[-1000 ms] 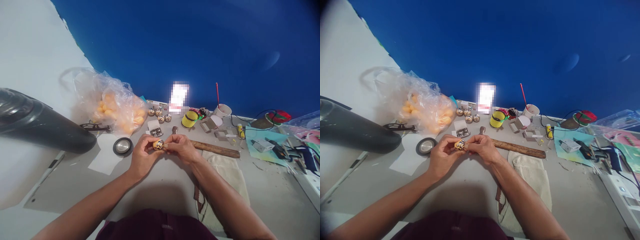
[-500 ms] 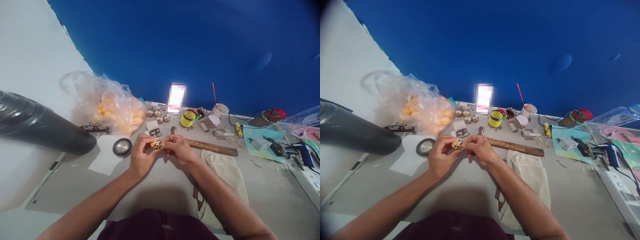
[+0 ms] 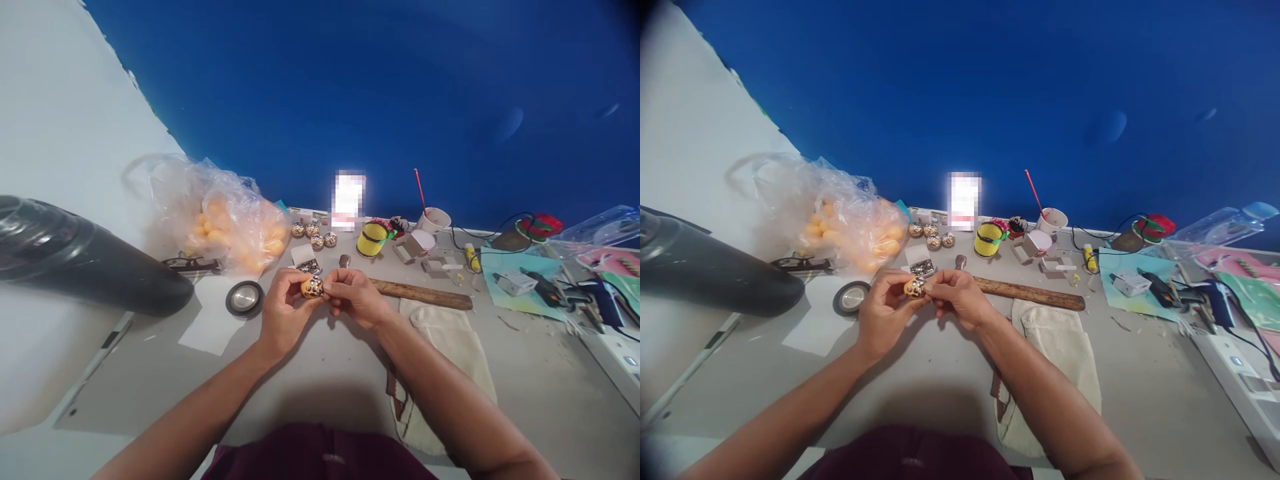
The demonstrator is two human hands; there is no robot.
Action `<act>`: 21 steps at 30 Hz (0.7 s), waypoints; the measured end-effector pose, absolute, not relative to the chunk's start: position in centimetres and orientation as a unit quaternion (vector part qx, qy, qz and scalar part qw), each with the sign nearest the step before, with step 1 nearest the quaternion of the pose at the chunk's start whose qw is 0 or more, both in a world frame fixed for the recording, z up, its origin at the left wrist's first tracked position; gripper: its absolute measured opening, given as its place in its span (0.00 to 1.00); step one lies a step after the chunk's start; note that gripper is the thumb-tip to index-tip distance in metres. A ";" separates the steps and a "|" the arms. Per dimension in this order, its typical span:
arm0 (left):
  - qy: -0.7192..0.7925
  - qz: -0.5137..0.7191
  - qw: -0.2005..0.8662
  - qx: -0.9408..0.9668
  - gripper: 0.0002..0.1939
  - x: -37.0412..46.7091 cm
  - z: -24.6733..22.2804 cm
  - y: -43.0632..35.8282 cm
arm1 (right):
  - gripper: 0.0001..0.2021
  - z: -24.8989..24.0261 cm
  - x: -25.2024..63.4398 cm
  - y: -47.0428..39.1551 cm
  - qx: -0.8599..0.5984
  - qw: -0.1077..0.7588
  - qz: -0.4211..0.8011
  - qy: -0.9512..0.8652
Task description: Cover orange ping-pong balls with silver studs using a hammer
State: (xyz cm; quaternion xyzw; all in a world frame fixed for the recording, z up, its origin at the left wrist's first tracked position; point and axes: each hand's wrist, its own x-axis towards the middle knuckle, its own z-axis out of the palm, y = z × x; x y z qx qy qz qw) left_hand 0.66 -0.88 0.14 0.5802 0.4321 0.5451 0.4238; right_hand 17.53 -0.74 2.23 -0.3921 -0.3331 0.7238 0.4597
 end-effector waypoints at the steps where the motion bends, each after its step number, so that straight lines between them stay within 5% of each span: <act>1: 0.427 0.532 0.484 0.548 0.21 0.7 0.3 -0.8 | 0.17 2.3 17.7 -0.7 -0.380 0.460 0.731 -0.333; 4: 0.415 0.493 0.591 0.485 0.25 0.7 0.5 -0.6 | 0.20 2.4 18.1 -0.6 -0.376 0.462 0.730 -0.335; 11: 0.411 0.475 0.621 0.469 0.25 0.6 0.3 -0.5 | 0.23 2.4 18.0 -0.5 -0.487 0.437 0.595 -0.467; 21: 0.358 0.447 0.716 0.398 0.26 0.7 0.8 -0.4 | 0.24 0.8 19.1 0.2 -0.424 0.454 0.660 -0.422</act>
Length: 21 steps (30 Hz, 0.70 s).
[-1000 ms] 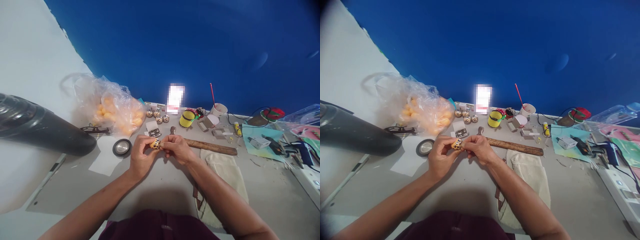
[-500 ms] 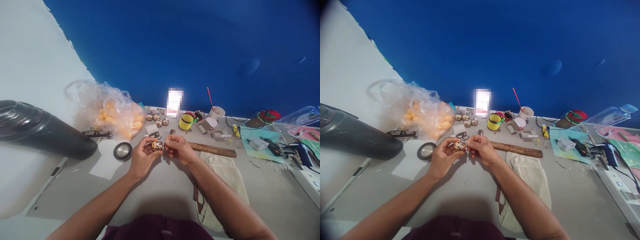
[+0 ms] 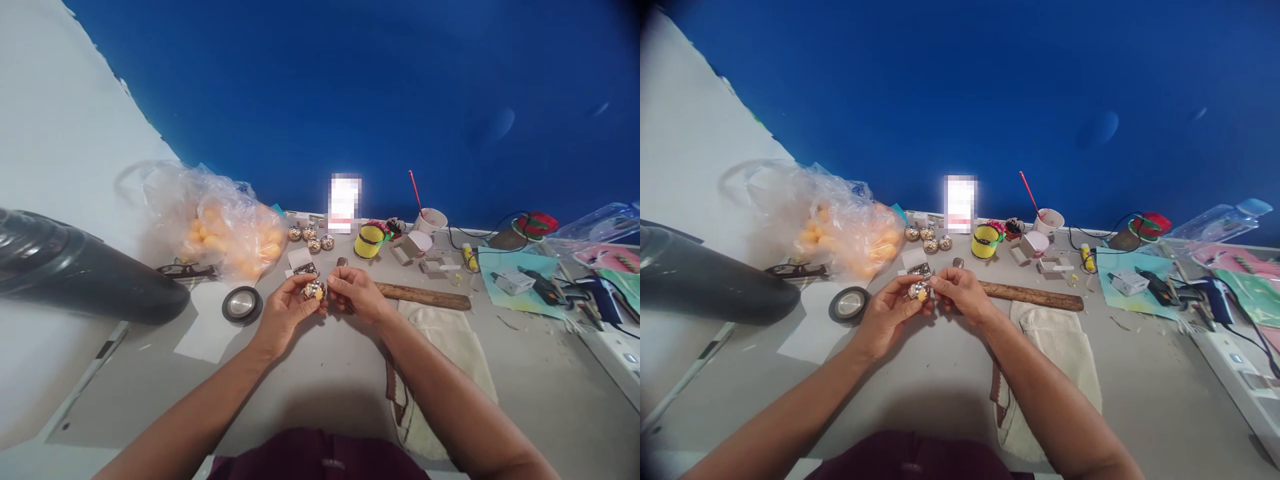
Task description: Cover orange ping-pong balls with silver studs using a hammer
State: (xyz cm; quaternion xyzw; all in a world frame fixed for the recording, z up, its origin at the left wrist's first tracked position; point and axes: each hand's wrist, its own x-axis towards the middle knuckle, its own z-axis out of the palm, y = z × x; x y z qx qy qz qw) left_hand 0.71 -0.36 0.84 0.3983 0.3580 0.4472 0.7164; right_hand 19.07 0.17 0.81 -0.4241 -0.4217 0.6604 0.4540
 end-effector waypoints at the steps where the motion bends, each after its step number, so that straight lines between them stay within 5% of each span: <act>1: 0.356 0.447 0.718 0.397 0.26 0.7 0.9 -0.4 | 0.24 0.8 19.1 0.2 -0.427 0.450 0.658 -0.427; 11: 0.365 0.453 0.657 0.478 0.18 -0.2 0.3 -0.9 | 0.20 1.9 18.8 -0.4 -0.399 0.408 0.654 -0.496; 21: 0.414 0.450 0.711 0.348 0.13 0.5 1.6 -0.9 | 0.23 2.1 18.4 -0.4 -0.444 0.371 0.615 -0.535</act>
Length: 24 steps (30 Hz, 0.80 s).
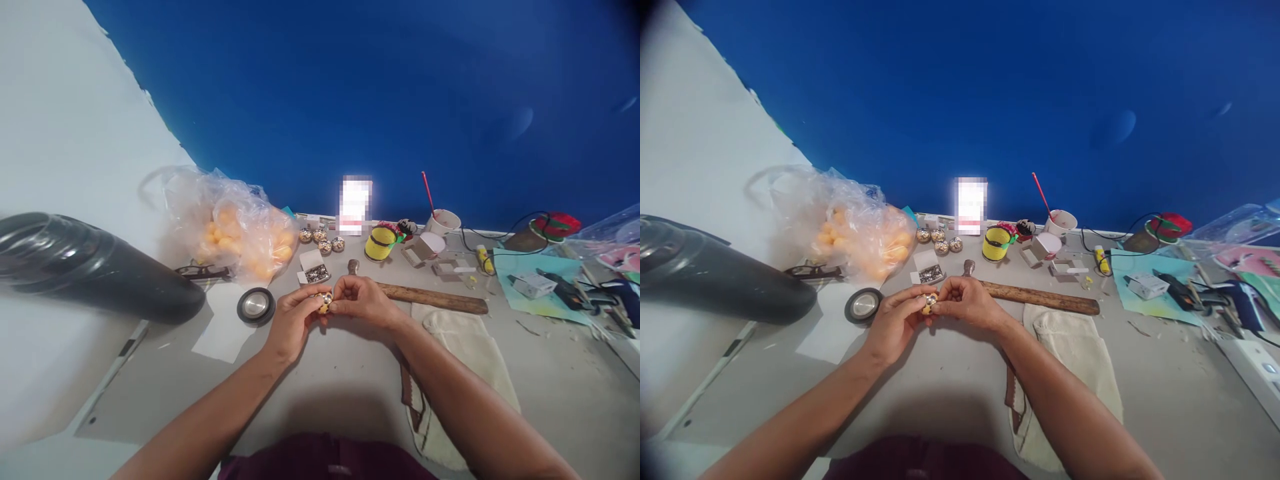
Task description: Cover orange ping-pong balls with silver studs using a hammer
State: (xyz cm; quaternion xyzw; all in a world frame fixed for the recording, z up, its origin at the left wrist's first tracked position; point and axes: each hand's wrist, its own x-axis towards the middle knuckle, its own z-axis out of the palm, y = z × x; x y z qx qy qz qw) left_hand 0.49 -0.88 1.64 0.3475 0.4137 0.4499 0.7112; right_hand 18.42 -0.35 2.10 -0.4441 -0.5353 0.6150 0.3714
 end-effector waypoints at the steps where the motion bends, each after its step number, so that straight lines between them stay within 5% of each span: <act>1: 0.415 0.448 0.715 0.340 0.13 0.5 1.7 -0.9 | 0.23 2.1 18.4 -0.4 -0.447 0.371 0.612 -0.537; 10: 0.399 0.421 0.745 0.330 0.28 0.3 2.2 -0.8 | 0.19 2.6 22.5 0.8 -0.538 0.394 0.476 -0.573; 17: 0.433 0.417 0.671 0.434 0.28 0.1 1.4 -0.4 | 0.15 3.3 25.3 1.0 -0.648 0.075 0.226 -0.724; 24: 0.482 0.416 0.611 0.470 0.25 0.1 0.7 -0.1 | 0.12 2.2 24.6 1.3 -0.666 -0.028 0.154 -0.729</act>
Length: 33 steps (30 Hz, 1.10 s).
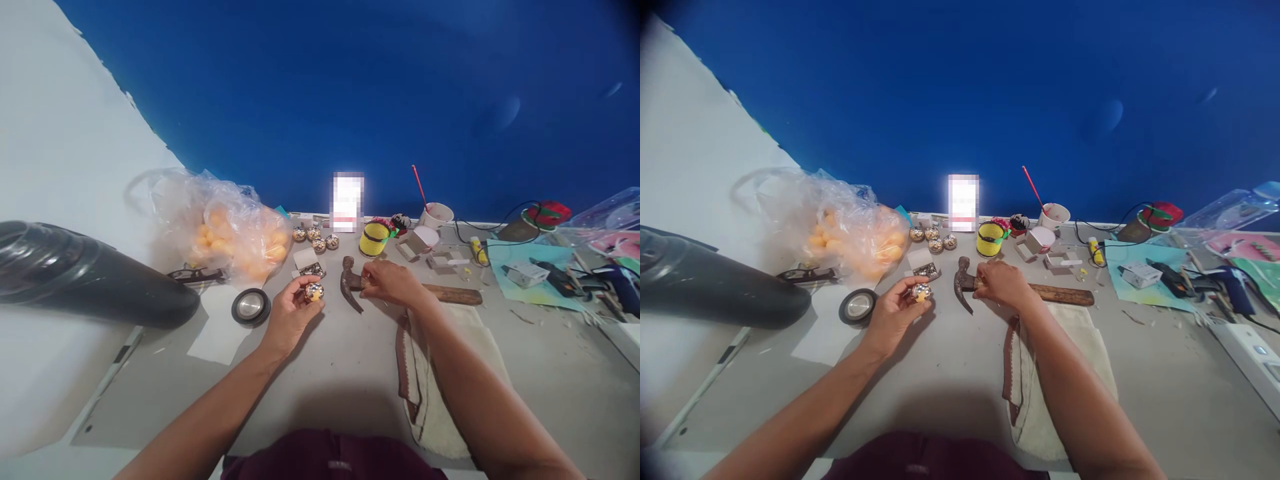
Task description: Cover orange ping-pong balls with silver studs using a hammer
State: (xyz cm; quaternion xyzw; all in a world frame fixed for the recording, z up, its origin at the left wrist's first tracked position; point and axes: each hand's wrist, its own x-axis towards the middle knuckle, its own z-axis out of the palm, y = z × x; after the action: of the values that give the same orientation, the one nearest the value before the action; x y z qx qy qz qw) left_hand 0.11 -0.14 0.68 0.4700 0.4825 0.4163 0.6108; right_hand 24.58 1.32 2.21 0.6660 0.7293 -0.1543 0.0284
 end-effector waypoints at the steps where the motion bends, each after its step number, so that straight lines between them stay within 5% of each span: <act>1: 0.489 0.414 0.602 0.477 0.25 0.1 0.6 -0.1 | 0.11 2.3 24.7 1.3 0.663 0.031 -0.149 0.733; 13: 0.523 0.388 0.562 0.510 0.25 0.3 -0.2 0.4 | 0.15 6.6 22.7 -1.0 0.654 -0.197 -0.134 0.718; 24: 0.501 0.389 0.495 0.594 0.08 0.2 0.1 0.5 | 0.17 5.7 21.3 -1.7 0.622 -0.176 -0.065 0.760; 33: 0.518 0.363 0.430 0.645 0.06 0.0 -0.1 0.6 | 0.15 5.7 21.4 -2.0 0.588 -0.218 -0.064 0.777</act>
State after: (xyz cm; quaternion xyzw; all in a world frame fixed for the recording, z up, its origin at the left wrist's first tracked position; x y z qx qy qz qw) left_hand 0.01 0.58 -0.09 0.6446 0.5178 0.3626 0.4300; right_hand 21.42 -1.98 5.74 0.5878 0.7766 -0.0638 -0.2175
